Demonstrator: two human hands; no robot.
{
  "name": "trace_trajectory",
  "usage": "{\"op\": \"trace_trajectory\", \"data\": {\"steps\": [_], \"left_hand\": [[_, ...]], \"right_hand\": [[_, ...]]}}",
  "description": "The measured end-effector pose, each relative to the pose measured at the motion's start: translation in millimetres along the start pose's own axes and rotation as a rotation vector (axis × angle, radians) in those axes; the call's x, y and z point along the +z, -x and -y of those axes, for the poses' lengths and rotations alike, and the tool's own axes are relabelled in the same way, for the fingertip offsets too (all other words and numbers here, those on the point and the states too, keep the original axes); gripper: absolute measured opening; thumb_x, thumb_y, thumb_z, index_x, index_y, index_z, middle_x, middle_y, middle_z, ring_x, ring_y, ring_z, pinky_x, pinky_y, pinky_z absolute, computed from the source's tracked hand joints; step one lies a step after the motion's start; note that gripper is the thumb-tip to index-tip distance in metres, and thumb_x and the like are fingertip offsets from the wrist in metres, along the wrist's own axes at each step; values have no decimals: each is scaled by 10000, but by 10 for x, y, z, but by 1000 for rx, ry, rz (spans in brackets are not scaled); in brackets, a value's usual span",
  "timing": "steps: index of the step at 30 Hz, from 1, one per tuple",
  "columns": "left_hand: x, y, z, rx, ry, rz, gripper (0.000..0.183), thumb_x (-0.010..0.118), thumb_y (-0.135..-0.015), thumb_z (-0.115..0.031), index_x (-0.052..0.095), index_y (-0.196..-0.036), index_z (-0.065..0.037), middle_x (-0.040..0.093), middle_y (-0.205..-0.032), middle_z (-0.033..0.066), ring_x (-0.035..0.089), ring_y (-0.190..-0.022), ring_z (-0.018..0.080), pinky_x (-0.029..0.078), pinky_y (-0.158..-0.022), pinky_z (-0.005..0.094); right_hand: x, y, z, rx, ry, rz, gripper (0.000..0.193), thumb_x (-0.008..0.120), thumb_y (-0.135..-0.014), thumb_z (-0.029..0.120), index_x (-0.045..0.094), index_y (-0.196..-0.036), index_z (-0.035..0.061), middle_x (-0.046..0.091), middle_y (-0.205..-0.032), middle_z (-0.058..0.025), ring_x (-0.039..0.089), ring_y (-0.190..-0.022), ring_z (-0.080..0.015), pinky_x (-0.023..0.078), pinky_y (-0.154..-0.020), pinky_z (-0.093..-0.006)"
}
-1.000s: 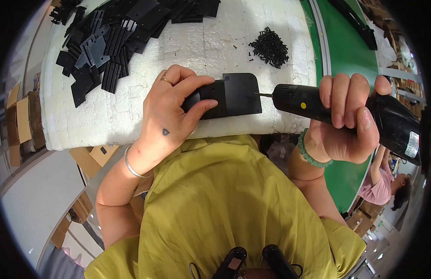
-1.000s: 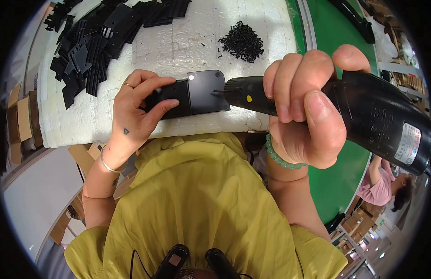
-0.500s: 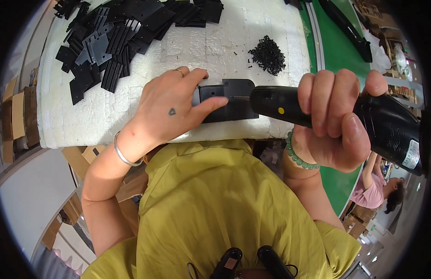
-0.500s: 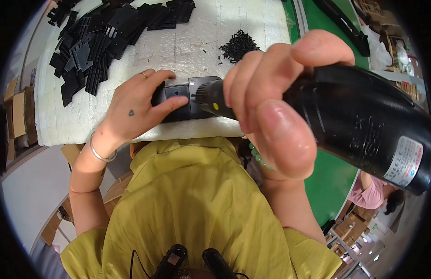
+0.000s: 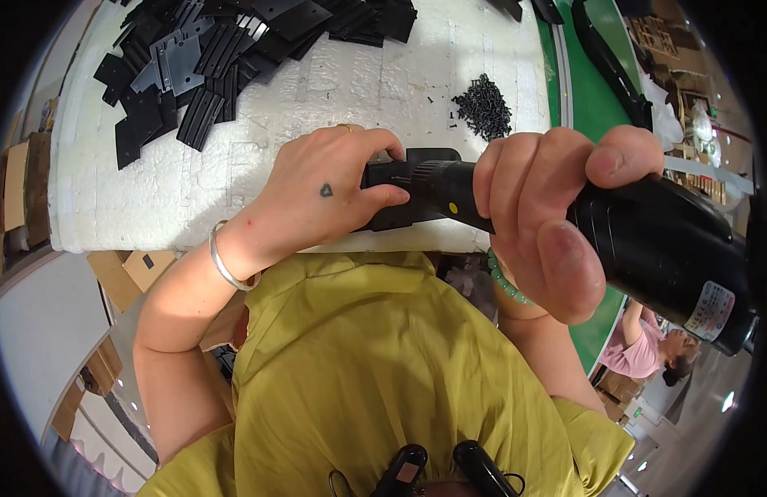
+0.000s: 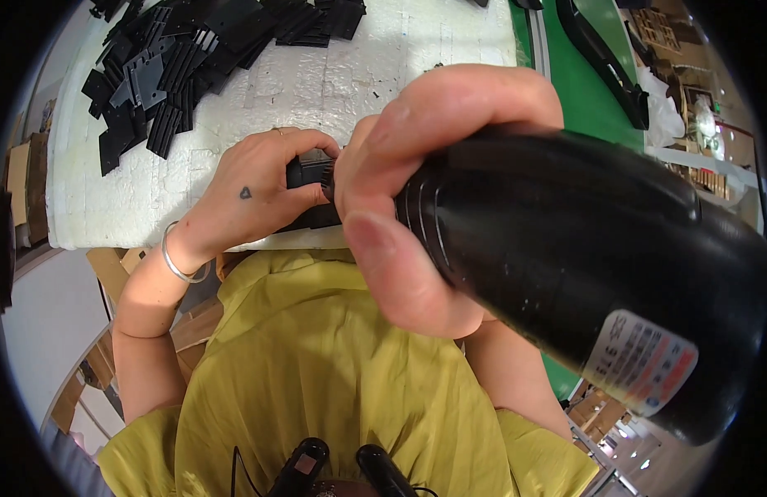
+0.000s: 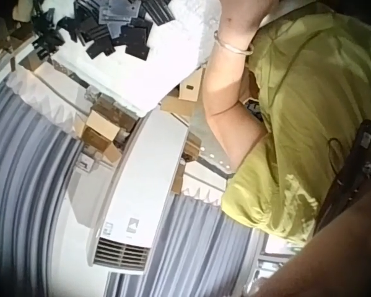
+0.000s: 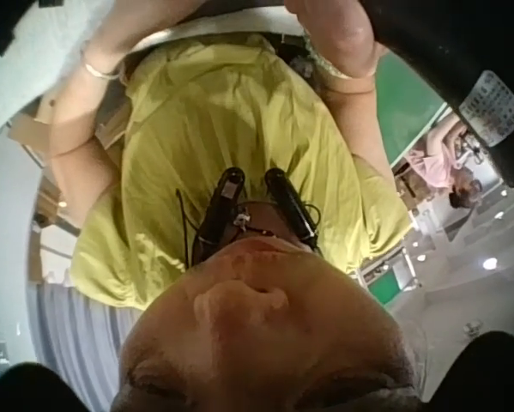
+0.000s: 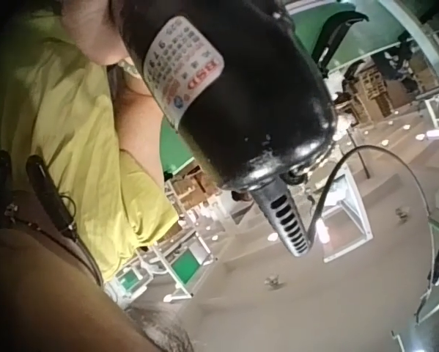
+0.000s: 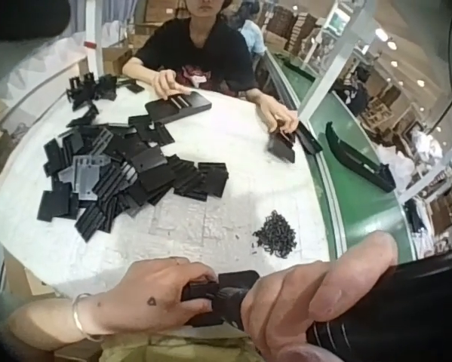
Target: Assemble small black plastic components using an electric screwdriver and screws at a production workstation.
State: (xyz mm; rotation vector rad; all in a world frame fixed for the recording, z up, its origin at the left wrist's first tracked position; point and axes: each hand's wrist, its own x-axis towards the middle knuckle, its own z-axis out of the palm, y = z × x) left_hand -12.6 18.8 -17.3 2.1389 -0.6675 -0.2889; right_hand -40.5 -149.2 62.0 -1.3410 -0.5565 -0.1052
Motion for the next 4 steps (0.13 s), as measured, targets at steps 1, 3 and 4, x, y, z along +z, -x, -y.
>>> {"op": "trace_trajectory", "data": {"steps": [1, 3, 4], "left_hand": [[-7, -7, -2, -21, 14, 26, 301, 712, -719, -276, 612, -934, -92, 609, -764, 104, 586, -757, 283, 444, -670, 371], [-23, -4, -13, -50, 15, 57, 307, 708, -727, -278, 618, -950, -88, 617, -779, 115, 592, -777, 290, 448, -688, 371], [-35, -3, -26, -54, 2, 65, 308, 706, -733, -280, 618, -956, -86, 619, -782, 118, 594, -784, 292, 449, -696, 371]], "right_hand": [[6, 1, 5, 16, 17, 3, 380, 578, -799, 119, 384, -1126, 136, 439, -646, 8, 444, -534, -118, 378, -578, -276], [16, 3, -4, 16, 11, 25, 381, 582, -800, 130, 385, -1126, 138, 440, -646, 8, 448, -532, -117, 379, -576, -276], [18, 2, -9, 12, 4, 40, 382, 587, -801, 141, 386, -1126, 140, 441, -646, 8, 451, -530, -117, 379, -575, -275]]}}
